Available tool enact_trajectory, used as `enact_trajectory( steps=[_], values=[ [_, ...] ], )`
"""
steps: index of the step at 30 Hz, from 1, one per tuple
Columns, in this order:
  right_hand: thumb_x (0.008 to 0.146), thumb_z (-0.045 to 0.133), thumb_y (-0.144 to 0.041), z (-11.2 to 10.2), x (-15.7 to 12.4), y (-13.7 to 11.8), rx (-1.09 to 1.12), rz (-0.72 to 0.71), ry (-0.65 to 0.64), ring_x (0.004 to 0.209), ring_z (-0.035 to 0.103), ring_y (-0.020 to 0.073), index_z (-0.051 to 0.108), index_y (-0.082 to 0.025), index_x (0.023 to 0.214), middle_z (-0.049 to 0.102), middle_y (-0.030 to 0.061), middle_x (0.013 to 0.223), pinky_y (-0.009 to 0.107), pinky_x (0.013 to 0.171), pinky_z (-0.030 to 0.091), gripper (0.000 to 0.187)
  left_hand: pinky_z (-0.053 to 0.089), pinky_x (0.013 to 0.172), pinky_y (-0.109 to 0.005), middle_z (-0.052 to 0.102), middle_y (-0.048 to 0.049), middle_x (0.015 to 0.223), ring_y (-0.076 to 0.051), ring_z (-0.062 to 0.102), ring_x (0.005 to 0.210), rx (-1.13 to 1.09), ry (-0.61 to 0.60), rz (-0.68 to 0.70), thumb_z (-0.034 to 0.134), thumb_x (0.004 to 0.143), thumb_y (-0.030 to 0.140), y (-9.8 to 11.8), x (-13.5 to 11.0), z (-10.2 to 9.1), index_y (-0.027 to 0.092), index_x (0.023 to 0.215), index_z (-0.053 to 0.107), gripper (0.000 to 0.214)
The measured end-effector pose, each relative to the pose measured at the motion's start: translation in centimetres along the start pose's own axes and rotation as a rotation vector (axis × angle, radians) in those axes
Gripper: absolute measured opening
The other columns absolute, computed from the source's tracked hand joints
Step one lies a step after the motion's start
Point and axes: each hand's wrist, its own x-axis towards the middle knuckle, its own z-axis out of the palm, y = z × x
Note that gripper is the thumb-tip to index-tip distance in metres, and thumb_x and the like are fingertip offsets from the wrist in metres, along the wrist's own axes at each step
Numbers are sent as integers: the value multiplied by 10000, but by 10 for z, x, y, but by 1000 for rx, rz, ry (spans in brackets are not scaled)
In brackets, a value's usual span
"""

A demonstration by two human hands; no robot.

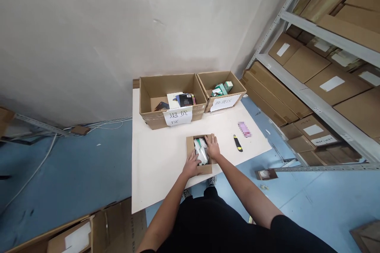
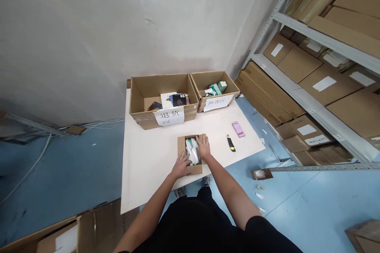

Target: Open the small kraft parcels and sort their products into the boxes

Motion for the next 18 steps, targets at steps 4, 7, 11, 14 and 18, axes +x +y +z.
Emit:
enact_trajectory(
  steps=[4, 7, 11, 14, 18],
  values=[
    [913, 594, -210, -7, 25, -12, -33, 50, -74, 1620, 92, 447, 204, -357, 1709, 48, 97, 1799, 596, 1229, 216, 899, 191, 1311, -620, 521, -98, 1613, -386, 147, 1640, 75, 74, -41, 801, 826, 288, -2, -10, 12, 216, 947, 820, 141],
    [908, 612, -202, -13, 47, -22, -23, 103, -179, 1608, 146, 457, 204, -357, 1708, 87, 129, 1792, 600, 1208, 246, 912, 254, 1301, -604, 618, -101, 1504, -363, 221, 1623, 99, 182, -79, 687, 894, 219, -5, -20, 20, 208, 921, 803, 119],
    [909, 646, -207, -11, 61, -43, -7, 94, -244, 1583, 226, 456, 334, -323, 1676, 200, 176, 1761, 624, 1188, 256, 836, 323, 1271, -599, 619, -123, 1478, -371, 302, 1589, 166, 294, -112, 631, 912, 180, -11, -39, 24, 188, 906, 781, 151],
    [921, 629, -199, -1, 54, -65, -21, -43, -58, 1595, 201, 419, 510, -221, 1579, 323, 205, 1709, 640, 1229, 178, 669, 355, 1244, -608, 642, -135, 1427, -378, 347, 1563, 212, 348, -145, 612, 920, 163, -16, -52, 25, 190, 887, 779, 173],
    [936, 567, -152, 15, 36, -93, -2, -321, 140, 1589, 249, 320, 722, -152, 1295, 534, 185, 1563, 505, 1267, 212, 391, 362, 1227, -620, 657, -137, 1396, -384, 349, 1560, 236, 367, -181, 616, 906, 135, -18, -60, 28, 194, 888, 782, 177]
  ],
)
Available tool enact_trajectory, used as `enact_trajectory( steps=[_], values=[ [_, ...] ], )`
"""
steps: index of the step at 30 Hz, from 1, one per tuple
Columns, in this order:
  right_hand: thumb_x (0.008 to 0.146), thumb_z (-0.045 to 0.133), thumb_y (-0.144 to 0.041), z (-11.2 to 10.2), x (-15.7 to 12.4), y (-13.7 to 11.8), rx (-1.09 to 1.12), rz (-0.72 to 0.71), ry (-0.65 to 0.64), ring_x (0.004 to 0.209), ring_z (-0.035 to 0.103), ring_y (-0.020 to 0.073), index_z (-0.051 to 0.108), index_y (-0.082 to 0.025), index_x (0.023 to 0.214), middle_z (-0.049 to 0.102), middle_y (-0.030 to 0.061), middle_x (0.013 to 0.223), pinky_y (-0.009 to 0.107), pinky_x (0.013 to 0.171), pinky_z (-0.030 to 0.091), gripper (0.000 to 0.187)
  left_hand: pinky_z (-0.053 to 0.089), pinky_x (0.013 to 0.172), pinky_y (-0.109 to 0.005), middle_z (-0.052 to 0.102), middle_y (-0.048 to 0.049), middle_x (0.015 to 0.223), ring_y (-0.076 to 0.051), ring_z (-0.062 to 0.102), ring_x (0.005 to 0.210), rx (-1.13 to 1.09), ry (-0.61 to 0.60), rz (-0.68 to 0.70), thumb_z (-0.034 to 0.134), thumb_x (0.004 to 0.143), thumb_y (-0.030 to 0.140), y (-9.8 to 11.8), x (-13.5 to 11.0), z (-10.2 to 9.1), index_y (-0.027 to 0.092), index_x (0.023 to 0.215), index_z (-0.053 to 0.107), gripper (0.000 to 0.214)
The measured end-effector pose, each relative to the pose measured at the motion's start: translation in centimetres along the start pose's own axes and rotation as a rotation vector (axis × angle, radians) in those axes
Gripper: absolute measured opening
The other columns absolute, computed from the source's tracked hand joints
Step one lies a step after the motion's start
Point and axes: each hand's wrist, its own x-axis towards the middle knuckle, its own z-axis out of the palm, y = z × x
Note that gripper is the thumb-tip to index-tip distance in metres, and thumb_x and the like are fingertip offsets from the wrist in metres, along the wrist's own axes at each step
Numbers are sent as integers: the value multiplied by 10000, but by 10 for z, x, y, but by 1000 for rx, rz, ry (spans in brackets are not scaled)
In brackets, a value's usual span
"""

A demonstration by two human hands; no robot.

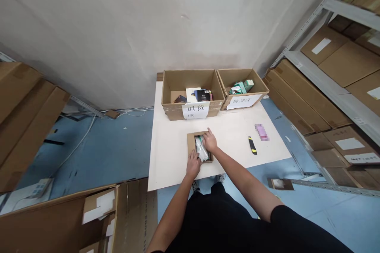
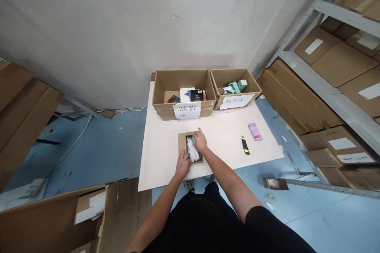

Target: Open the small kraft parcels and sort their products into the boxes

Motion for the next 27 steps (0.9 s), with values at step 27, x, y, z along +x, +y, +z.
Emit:
enact_trajectory(
  steps=[27],
  values=[
    [863, 547, -70, 8, 39, -14, -67, 63, -272, 1553, 295, 302, 493, -178, 1571, 473, 176, 1624, 463, 1211, 274, 718, 379, 1215, -587, 587, -122, 1528, -352, 339, 1574, -79, -100, -83, 661, 926, 162, 9, 2, 2, 187, 940, 785, 127]
  ],
)
